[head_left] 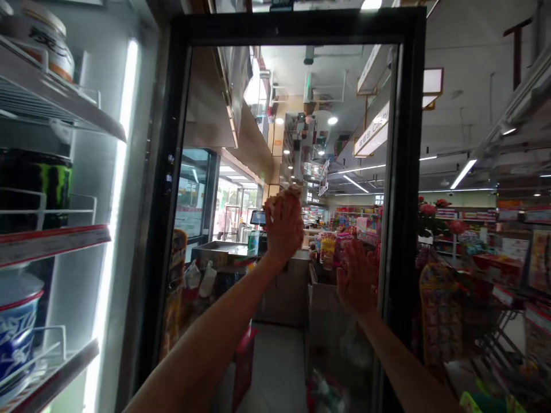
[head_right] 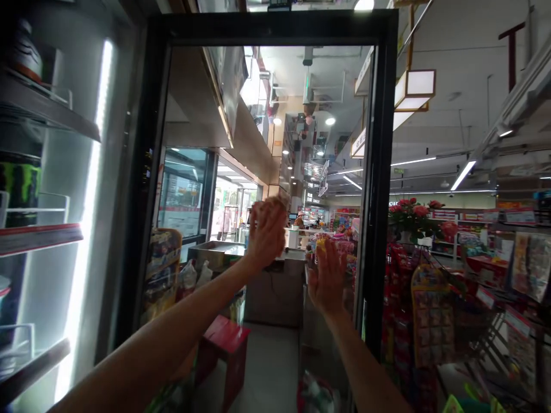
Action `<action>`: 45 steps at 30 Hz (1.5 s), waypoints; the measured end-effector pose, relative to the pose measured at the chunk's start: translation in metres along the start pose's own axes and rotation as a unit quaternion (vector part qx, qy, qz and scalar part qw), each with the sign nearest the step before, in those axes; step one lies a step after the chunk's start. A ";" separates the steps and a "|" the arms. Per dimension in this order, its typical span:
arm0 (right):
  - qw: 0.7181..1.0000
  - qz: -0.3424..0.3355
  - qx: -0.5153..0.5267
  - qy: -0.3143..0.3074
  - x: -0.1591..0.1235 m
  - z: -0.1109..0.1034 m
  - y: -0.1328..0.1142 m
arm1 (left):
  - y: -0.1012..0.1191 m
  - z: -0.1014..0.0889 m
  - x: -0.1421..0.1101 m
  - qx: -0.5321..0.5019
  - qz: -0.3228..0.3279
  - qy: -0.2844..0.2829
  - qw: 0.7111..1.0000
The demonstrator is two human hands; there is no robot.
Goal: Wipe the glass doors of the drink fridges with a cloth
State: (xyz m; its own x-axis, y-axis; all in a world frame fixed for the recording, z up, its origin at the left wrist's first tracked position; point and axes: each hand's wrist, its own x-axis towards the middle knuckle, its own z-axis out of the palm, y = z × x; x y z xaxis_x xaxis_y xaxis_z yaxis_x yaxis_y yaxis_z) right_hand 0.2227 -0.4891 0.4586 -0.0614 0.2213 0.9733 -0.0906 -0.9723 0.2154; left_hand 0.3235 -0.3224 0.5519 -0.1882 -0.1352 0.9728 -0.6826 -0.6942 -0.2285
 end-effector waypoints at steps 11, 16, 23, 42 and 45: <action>0.996 0.050 0.051 0.058 -0.004 0.005 0.004 | 0.028 0.005 0.015 -0.033 0.209 -0.059 0.975; 0.997 0.055 0.022 0.042 -0.007 0.012 0.008 | 0.028 0.003 0.014 0.001 0.113 -0.058 0.992; 0.999 0.037 0.001 0.024 -0.007 0.019 0.012 | -0.026 -0.007 -0.044 0.004 0.271 -0.090 0.958; 0.994 0.027 -0.099 -0.039 -0.001 0.030 0.008 | -0.126 -0.028 -0.065 0.058 -0.061 0.074 0.994; 0.994 0.031 -0.099 -0.044 -0.002 0.031 0.008 | -0.105 -0.025 -0.081 0.050 -0.050 0.050 0.996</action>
State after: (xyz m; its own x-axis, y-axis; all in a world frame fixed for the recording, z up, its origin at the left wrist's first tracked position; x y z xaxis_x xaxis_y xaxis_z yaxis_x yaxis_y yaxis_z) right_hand 0.2524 -0.4998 0.4608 0.0139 0.1453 0.9893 -0.2830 -0.9484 0.1433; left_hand 0.3931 -0.2211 0.4961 -0.1956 0.0046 0.9807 -0.6288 -0.7680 -0.1218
